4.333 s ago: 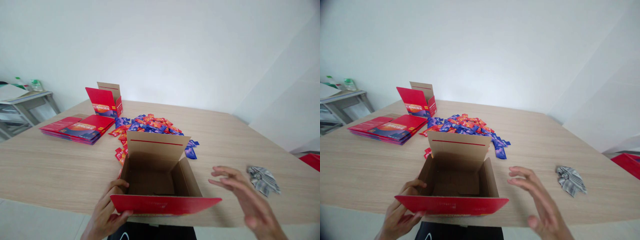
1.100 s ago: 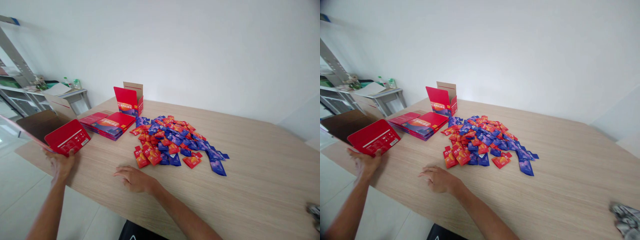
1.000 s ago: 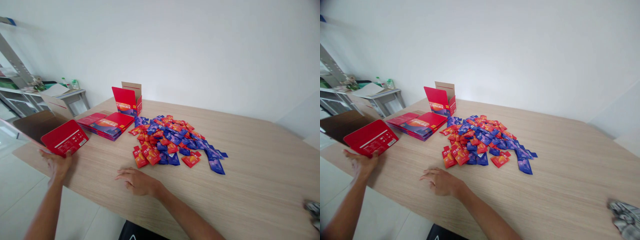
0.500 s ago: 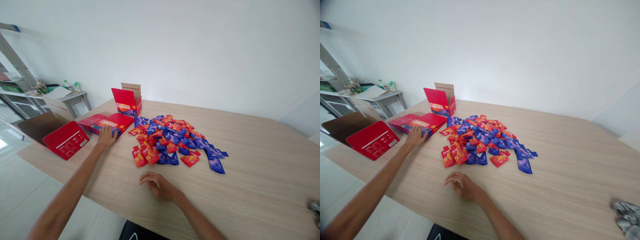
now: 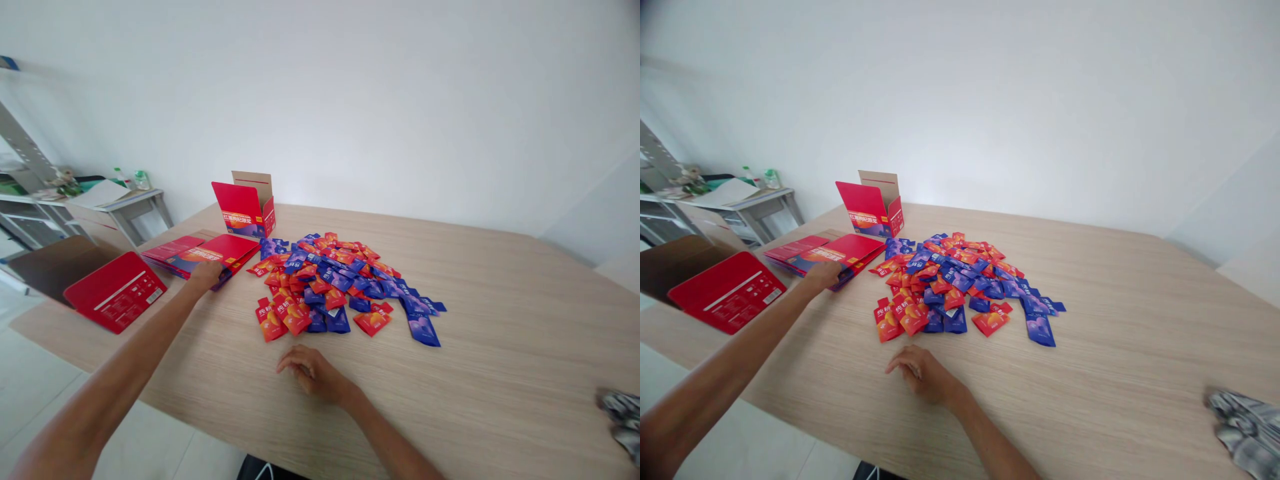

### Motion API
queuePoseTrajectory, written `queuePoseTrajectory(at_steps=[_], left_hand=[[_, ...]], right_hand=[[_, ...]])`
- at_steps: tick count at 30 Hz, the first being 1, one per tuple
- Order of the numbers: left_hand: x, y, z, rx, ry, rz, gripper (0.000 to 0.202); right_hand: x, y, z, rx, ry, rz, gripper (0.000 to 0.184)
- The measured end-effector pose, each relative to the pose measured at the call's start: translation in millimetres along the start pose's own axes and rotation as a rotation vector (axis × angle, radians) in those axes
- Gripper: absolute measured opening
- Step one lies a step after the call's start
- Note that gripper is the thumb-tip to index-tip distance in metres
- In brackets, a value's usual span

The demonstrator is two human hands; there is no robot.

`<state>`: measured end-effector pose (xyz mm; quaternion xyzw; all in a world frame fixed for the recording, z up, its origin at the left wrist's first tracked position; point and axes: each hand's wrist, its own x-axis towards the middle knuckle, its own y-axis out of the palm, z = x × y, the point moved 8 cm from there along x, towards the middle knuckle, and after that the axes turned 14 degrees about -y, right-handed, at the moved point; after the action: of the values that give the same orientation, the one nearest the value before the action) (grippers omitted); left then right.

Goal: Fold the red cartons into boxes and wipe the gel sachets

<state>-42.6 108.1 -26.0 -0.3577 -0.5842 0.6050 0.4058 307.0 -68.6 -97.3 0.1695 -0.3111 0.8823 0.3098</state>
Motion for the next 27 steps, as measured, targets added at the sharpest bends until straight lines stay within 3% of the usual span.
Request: queuePoseTrajectory(at_steps=[3, 8, 11, 17, 23, 25, 27], left_hand=[[-7, -7.8, 3, 0.064, -0.084, -0.006, 0.039], [-30, -31.2, 2, 0.066, -0.192, -0.126, 0.041], [-43, -53.4, 4, 0.035, -0.212, -0.193, 0.035], [-78, -107.4, 22, -0.048, -0.249, -0.28, 0.052], [-155, -162.1, 41, -0.139, -0.335, -0.42, 0.056], [-190, -173.7, 59, -0.192, -0.374, -0.491, 0.057], [-222, -177.1, 93, -0.391, -0.432, -0.575, 0.06]], right_hand=[[1, -2, 0, -0.02, 0.001, -0.002, 0.034], [-1, -6, -3, -0.026, 0.047, -0.017, 0.036], [-1, -7, -4, -0.031, 0.049, -0.013, 0.036], [-1, -12, -8, -0.074, 0.023, -0.034, 0.035], [0, -22, -9, -0.084, 0.044, -0.073, 0.032], [2, -29, -6, -0.087, 0.042, -0.089, 0.032], [3, -42, -2, -0.076, 0.028, -0.145, 0.032]])
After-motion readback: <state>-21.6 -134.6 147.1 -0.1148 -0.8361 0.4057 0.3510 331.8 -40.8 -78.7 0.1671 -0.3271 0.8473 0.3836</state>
